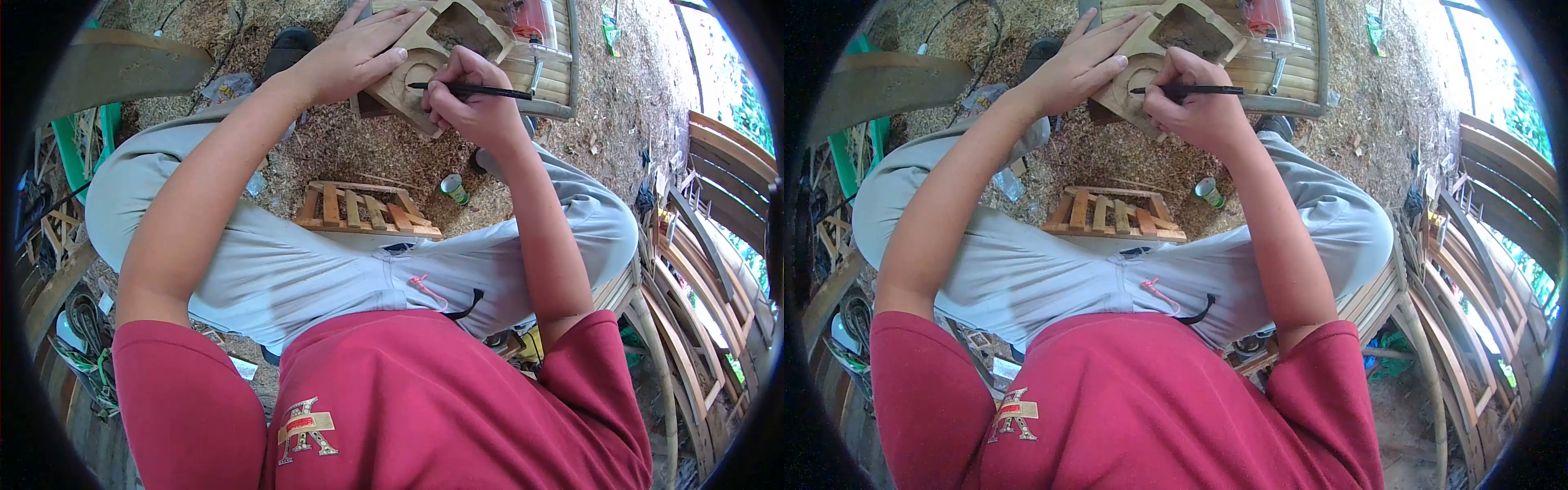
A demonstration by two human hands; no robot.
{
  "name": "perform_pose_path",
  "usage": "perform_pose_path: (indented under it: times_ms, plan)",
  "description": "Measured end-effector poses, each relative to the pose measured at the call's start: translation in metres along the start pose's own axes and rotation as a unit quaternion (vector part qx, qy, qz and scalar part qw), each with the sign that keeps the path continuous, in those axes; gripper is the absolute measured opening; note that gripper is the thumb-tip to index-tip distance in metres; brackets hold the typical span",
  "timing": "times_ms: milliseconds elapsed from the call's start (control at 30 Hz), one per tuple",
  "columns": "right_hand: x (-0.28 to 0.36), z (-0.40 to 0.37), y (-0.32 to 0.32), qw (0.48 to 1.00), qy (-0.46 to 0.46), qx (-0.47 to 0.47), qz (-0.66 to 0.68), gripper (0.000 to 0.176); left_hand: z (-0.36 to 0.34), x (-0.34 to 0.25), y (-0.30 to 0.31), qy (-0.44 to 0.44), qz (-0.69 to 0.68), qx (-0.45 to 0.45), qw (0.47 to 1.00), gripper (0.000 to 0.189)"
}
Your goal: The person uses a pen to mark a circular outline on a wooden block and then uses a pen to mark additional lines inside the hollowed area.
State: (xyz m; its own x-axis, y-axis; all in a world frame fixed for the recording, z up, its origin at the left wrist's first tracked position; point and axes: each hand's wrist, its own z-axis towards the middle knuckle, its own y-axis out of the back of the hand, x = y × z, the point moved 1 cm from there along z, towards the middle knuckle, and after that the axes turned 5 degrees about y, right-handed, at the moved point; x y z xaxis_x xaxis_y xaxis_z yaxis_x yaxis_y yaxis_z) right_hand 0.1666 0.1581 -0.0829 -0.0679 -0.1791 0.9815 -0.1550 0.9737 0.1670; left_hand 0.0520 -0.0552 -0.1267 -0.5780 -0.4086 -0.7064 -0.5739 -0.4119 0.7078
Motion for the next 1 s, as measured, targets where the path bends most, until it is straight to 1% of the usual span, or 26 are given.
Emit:
perform_pose_path:
  times_ms: [133,233,433,700,1000]
  plan:
    - [0.0037,-0.0001,-0.0027,1.0,-0.01,-0.021,0.014,0.019,0.0001,-0.0002,0.0001,-0.004,-0.004,-0.003,1.0,0.071]
    - [0.0011,0.0004,-0.0005,1.0,-0.011,-0.004,0.012,0.019,0.0004,0.0007,0.0005,-0.007,0.002,0.001,1.0,0.072]
    - [-0.0012,0.0004,-0.001,1.0,-0.007,-0.016,0.021,0.019,0.0012,0.0005,0.0015,-0.007,0.0,0.0,1.0,0.073]
    - [0.0027,0.0011,-0.0005,1.0,-0.008,-0.008,0.005,0.019,0.0006,0.0021,-0.0001,-0.011,-0.001,0.0,1.0,0.073]
    - [0.005,0.0015,-0.0014,1.0,-0.011,-0.01,0.014,0.019,-0.0003,0.0013,0.0006,0.002,0.01,0.006,1.0,0.073]
